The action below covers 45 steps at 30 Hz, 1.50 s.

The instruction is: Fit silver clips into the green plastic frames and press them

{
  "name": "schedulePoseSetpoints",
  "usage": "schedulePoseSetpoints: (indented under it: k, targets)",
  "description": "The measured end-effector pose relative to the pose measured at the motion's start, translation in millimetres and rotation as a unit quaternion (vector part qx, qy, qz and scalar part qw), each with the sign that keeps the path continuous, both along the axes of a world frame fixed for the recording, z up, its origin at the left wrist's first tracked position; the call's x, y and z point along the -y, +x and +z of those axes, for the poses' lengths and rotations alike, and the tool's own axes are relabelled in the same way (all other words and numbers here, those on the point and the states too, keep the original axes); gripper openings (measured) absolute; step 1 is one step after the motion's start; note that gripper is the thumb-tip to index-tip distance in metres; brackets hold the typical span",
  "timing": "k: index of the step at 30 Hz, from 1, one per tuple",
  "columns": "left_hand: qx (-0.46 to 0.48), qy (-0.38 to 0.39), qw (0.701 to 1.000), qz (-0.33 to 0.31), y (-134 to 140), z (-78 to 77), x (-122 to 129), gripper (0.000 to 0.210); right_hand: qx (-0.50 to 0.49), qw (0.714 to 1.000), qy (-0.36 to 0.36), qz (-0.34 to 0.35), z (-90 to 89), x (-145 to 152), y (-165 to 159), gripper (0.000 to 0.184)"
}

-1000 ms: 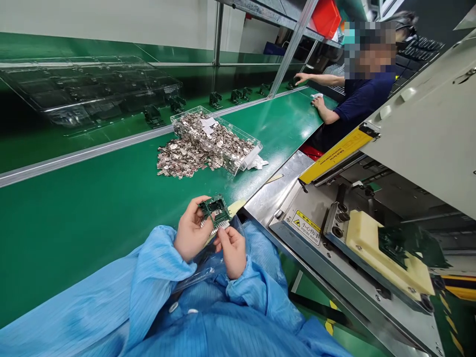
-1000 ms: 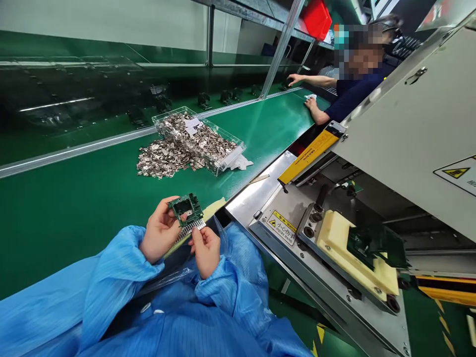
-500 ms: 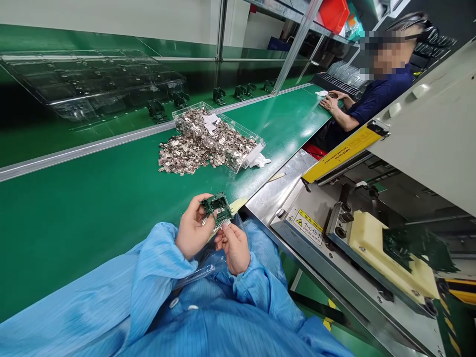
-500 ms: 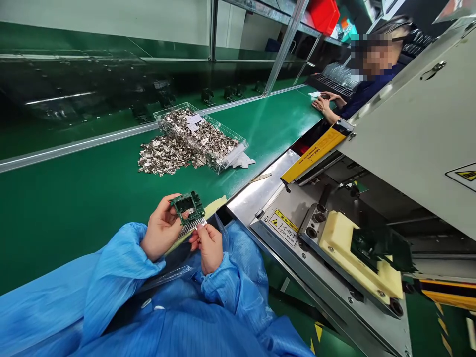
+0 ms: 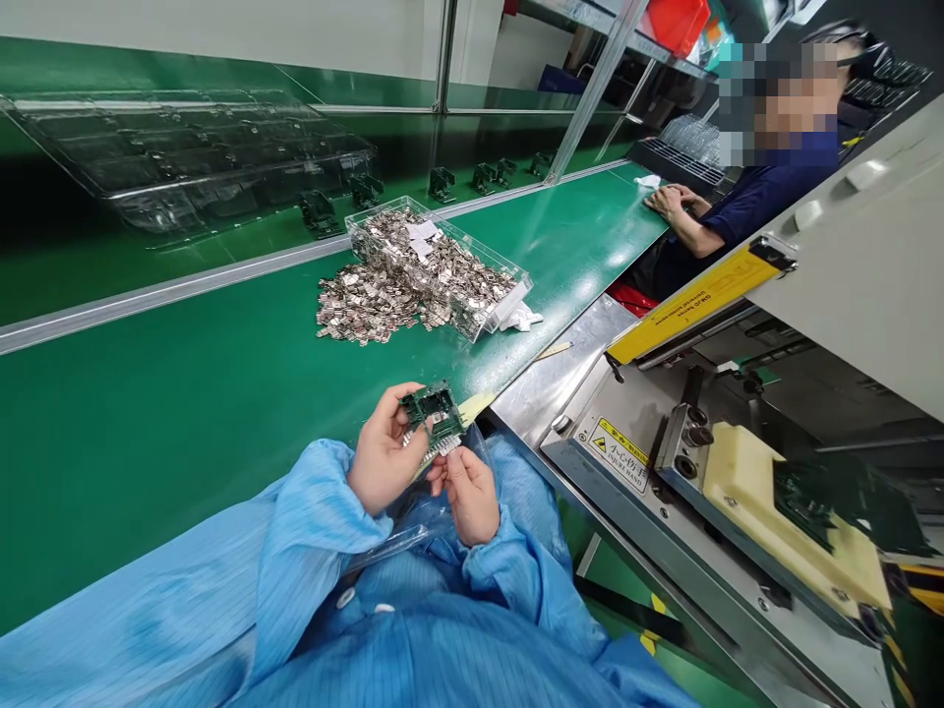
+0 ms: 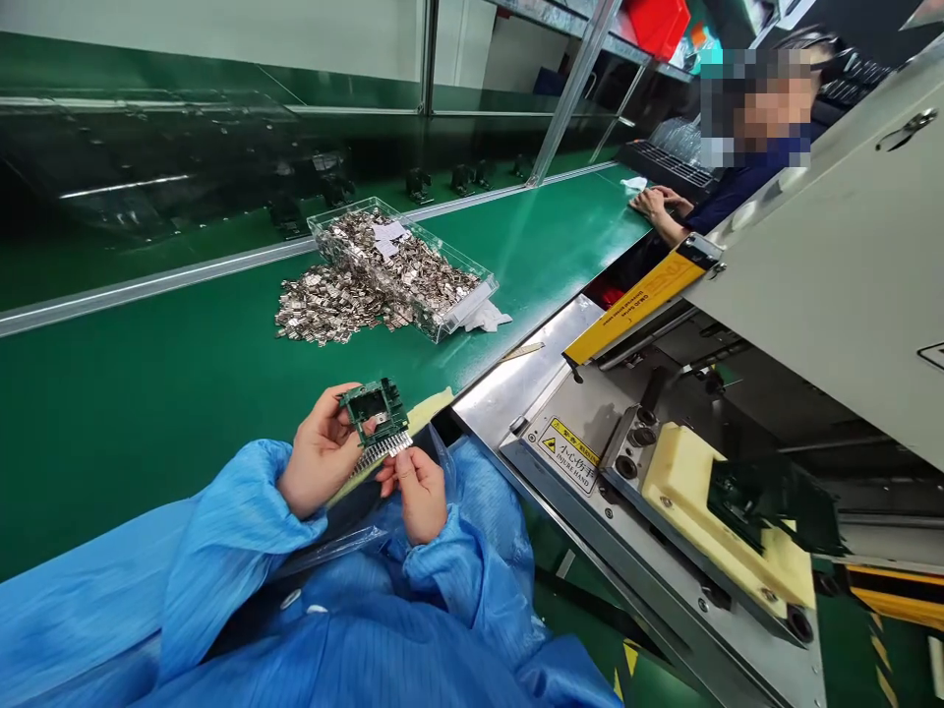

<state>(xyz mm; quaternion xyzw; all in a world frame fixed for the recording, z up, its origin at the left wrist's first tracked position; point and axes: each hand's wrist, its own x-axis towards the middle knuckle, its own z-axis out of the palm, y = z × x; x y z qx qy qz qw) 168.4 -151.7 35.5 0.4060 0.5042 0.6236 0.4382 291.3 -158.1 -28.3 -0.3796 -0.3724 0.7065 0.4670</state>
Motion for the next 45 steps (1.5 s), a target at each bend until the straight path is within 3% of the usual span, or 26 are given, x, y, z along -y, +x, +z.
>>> schedulePoseSetpoints:
  k: [8, 12, 15, 19, 27, 32, 35, 39, 45]
  targets:
    - [-0.110, -0.024, 0.993, -0.021, -5, -6.9, -1, 0.037, -0.020, 0.998, -0.054, 0.022, -6.5, -17, -5, 0.053]
    - [-0.100, -0.021, 0.995, -0.006, -2, -6.2, 0, 0.037, -0.007, 0.998, -0.054, 0.029, -5.9, -18, -4, 0.053]
    - [-0.058, 0.010, 0.998, 0.030, -2, -2.4, 1, 0.035, -0.001, 0.998, -0.043, 0.037, -2.7, -17, -2, 0.054]
    - [-0.115, 0.042, 0.987, 0.106, -10, 0.9, -2, 0.036, 0.011, 0.999, -0.013, 0.038, 3.5, -13, 1, 0.056]
    - [-0.126, -0.009, 0.991, 0.041, -10, 2.1, 6, 0.034, 0.090, 0.993, 0.067, 0.020, 13.4, -2, 6, 0.048]
    - [-0.135, 0.014, 0.990, 0.021, -2, 1.4, 21, 0.033, 0.123, 0.988, 0.098, -0.007, 16.3, 3, 4, 0.045]
    - [-0.158, 0.037, 0.987, 0.007, -1, -1.7, 22, 0.033, 0.142, 0.983, 0.107, -0.041, 10.8, 5, -3, 0.047]
    - [-0.121, -0.004, 0.992, -0.017, -2, -4.0, 16, 0.038, 0.164, 0.976, 0.125, -0.074, -1.9, 6, -11, 0.045]
    - [-0.073, -0.012, 0.997, 0.009, 0, 0.2, 11, 0.038, 0.199, 0.964, 0.168, -0.060, -11.5, 1, -6, 0.042]
